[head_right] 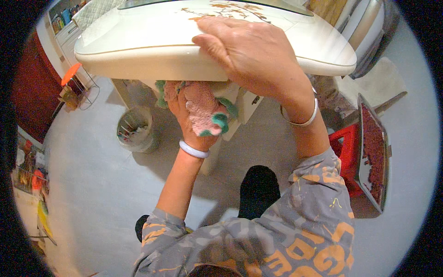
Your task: The person wipes the top of a round table with a green cloth, then moves to wipe the underside edges and legs of the table.
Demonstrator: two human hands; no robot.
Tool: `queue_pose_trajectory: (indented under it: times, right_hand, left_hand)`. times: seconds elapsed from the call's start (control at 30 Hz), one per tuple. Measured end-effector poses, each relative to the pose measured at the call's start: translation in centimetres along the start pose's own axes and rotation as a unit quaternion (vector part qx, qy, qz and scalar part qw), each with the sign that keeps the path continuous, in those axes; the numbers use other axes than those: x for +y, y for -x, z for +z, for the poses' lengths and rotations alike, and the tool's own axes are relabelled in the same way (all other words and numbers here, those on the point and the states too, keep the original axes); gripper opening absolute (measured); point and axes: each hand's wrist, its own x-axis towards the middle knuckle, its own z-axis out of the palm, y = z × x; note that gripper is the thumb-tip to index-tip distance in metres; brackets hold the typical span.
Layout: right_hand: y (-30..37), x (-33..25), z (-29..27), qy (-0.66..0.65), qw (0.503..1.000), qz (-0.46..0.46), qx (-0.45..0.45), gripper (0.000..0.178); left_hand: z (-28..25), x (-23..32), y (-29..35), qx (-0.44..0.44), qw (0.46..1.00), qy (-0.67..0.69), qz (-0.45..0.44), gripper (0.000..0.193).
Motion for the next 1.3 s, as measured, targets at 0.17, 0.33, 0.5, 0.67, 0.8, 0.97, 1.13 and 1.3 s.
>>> queue_pose_trajectory:
  times: [0.17, 0.33, 0.5, 0.67, 0.8, 0.97, 1.13, 1.3]
  right_hand:
    - [0.2, 0.4, 0.8, -0.007, 0.998, -0.018, 0.061, 0.037]
    - [-0.2, 0.5, 1.3, -0.035, 0.993, -0.041, 0.107, 0.034]
    - [0.6, 1.8, 1.1, -0.049, 0.988, -0.08, 0.123, 0.031]
    - [3.9, 3.8, -2.2, -0.072, 0.994, 0.009, 0.083, 0.037]
    - [6.1, 6.6, -1.7, 0.008, 0.99, 0.049, 0.133, 0.037]
    - [5.8, 6.5, -0.8, 0.042, 0.981, 0.019, 0.19, 0.036]
    - [6.2, 6.8, -0.7, 0.064, 0.98, -0.008, 0.186, 0.035]
    - [6.2, 7.7, -0.3, 0.025, 0.973, -0.021, 0.228, 0.033]
  left_hand:
    - [0.2, 2.9, -2.2, -0.005, 0.993, -0.031, 0.118, 0.044]
    - [-0.6, 3.2, -3.6, -0.071, 0.976, -0.107, 0.176, 0.028]
    - [-4.0, 1.1, -3.6, -0.118, 0.977, -0.116, 0.137, 0.046]
    - [-4.2, 2.5, -5.1, -0.144, 0.971, -0.128, 0.143, 0.044]
    - [-1.7, 3.8, -5.4, -0.146, 0.96, -0.18, 0.158, 0.034]
    - [-0.4, 5.3, -6.0, -0.154, 0.953, -0.214, 0.15, 0.03]
    - [-0.6, 2.5, -3.6, -0.064, 0.967, -0.137, 0.207, 0.03]
    - [-1.5, 0.3, -1.5, -0.039, 0.965, -0.053, 0.255, 0.033]
